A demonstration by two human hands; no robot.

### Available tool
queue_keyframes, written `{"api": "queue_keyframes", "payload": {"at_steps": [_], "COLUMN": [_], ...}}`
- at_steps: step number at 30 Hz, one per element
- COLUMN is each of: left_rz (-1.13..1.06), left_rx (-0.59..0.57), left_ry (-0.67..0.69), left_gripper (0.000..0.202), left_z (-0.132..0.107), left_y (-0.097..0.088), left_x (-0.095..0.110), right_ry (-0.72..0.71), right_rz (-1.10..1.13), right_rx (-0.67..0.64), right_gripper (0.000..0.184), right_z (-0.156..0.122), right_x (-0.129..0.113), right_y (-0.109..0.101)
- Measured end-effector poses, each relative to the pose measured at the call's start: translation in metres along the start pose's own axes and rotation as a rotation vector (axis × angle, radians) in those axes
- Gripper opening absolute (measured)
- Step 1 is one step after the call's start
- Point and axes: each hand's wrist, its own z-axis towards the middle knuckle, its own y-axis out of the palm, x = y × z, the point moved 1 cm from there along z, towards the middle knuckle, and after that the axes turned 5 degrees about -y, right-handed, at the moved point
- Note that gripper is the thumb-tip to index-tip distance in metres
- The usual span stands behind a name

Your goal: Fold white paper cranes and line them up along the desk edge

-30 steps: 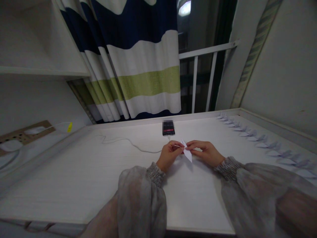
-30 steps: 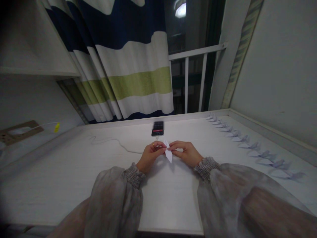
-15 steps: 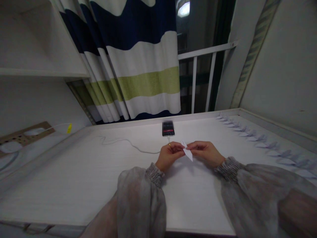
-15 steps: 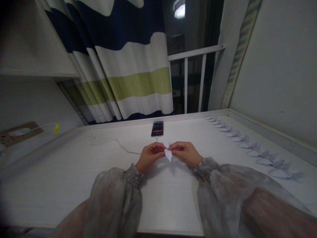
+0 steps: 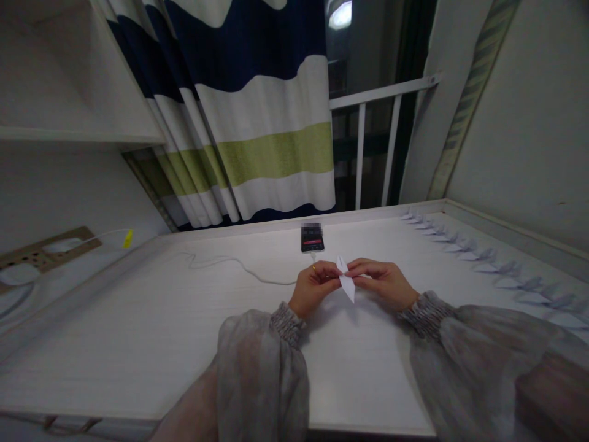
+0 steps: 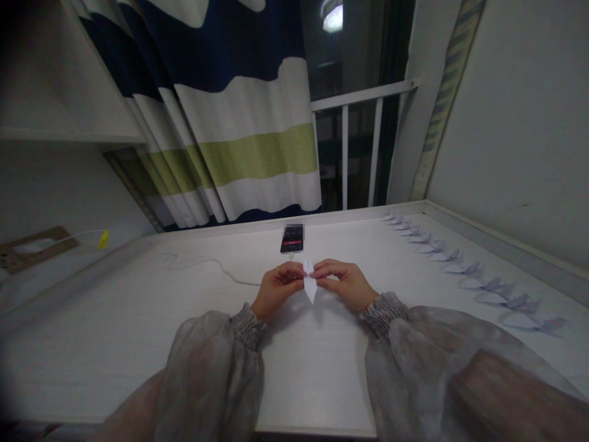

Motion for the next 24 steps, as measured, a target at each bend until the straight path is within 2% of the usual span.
{"api": "queue_keyframes", "payload": {"at_steps": [10,24], "left_rz": [0.047,0.002], "left_rx": [0.005,-0.004], "left_ry": [0.075,0.075], "left_gripper": [0.011,0.014], "left_z": [0.0001,-0.0003], "left_y": [-0.0022,0.0001], "left_x": [-0.0003,0.0015], "right_ry": [-0.014,-0.027], "right_rz": [0.020,0.052], "right_rx": [0.005,0.028], "right_gripper": [0.009,0.008], "right_z": [-0.0006,-0.0017], "right_x": [0.0014,-0.0045], "right_y": [-0.0008,0.0000]}}
